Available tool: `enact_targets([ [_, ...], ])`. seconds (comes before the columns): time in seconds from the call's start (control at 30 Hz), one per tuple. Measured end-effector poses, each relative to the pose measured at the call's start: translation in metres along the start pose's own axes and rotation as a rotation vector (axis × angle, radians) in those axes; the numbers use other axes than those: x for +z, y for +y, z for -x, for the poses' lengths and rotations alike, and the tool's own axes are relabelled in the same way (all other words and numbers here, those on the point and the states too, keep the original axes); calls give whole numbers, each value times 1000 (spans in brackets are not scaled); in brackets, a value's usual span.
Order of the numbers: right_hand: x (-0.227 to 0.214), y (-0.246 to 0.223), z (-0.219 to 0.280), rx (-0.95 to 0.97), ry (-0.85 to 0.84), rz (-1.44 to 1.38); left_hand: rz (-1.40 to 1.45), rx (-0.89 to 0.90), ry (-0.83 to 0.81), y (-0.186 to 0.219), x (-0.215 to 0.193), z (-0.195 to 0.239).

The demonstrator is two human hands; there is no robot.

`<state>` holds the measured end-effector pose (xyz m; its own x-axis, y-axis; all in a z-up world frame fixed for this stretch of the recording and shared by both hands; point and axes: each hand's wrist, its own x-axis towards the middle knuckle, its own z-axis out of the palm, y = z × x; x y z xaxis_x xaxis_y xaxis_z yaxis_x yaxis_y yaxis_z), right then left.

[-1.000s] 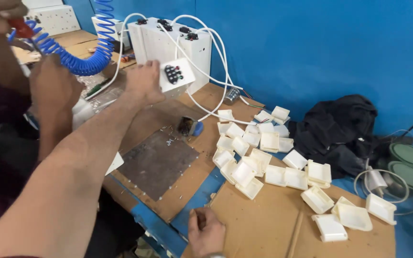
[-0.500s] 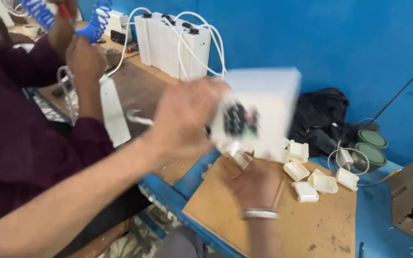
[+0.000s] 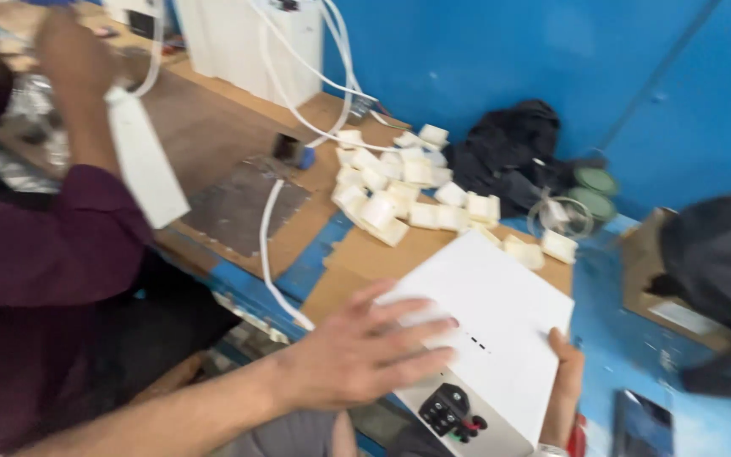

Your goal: The person assembles a white electrical box by attaching a plastic cover to its base using a screwdriver. They align the cover, insert screws, and tighten them to secure the component.

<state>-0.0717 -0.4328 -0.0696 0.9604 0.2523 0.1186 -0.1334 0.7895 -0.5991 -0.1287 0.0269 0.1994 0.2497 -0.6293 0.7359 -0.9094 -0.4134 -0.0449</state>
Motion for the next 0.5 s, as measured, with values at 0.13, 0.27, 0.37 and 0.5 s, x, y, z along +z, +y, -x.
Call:
enact_targets([
  [0.13, -81, -26, 14, 11, 243, 121, 19, -540, 201, -6, -2, 43],
  [0.27, 26, -32, -11, 13, 436, 202, -166, -672, 174, -47, -30, 108],
  [0.37, 116, -28, -7, -166, -14, -212, -326, -711, 316, -42, -67, 120],
  [0.5, 158, -24, -17, -436, -21, -80, 20, -1062, -20, -26, -109, 203],
])
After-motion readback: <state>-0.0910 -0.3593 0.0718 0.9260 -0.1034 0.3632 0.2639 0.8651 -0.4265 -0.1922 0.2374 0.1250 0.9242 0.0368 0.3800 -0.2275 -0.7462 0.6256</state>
